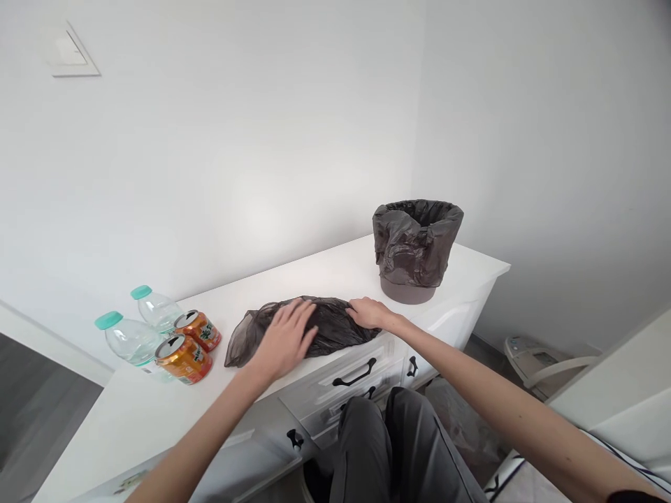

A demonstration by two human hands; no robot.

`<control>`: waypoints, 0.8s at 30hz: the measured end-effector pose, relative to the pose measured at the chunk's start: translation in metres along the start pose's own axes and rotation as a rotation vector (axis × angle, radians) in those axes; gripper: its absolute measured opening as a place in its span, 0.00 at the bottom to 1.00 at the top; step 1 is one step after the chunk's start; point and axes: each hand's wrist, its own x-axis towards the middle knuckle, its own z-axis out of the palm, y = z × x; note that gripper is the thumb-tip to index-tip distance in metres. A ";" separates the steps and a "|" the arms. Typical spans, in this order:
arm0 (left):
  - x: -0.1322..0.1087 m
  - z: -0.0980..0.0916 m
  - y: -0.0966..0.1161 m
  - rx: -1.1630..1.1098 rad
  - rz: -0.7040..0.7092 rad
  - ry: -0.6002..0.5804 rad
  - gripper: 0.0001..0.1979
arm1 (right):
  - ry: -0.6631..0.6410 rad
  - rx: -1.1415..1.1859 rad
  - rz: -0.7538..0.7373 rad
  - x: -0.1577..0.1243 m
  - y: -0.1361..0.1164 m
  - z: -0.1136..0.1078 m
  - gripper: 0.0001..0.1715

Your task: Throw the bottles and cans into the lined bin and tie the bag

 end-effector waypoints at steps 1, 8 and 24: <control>0.001 0.012 0.005 -0.024 0.029 -0.051 0.31 | 0.013 0.006 0.014 -0.002 -0.001 -0.002 0.21; -0.003 0.075 -0.025 -0.119 -0.062 -0.251 0.33 | 0.272 -0.007 -0.094 -0.025 -0.005 0.004 0.29; -0.041 0.029 -0.041 -0.146 -0.063 -0.003 0.26 | -0.175 1.032 -0.113 -0.117 -0.032 -0.012 0.34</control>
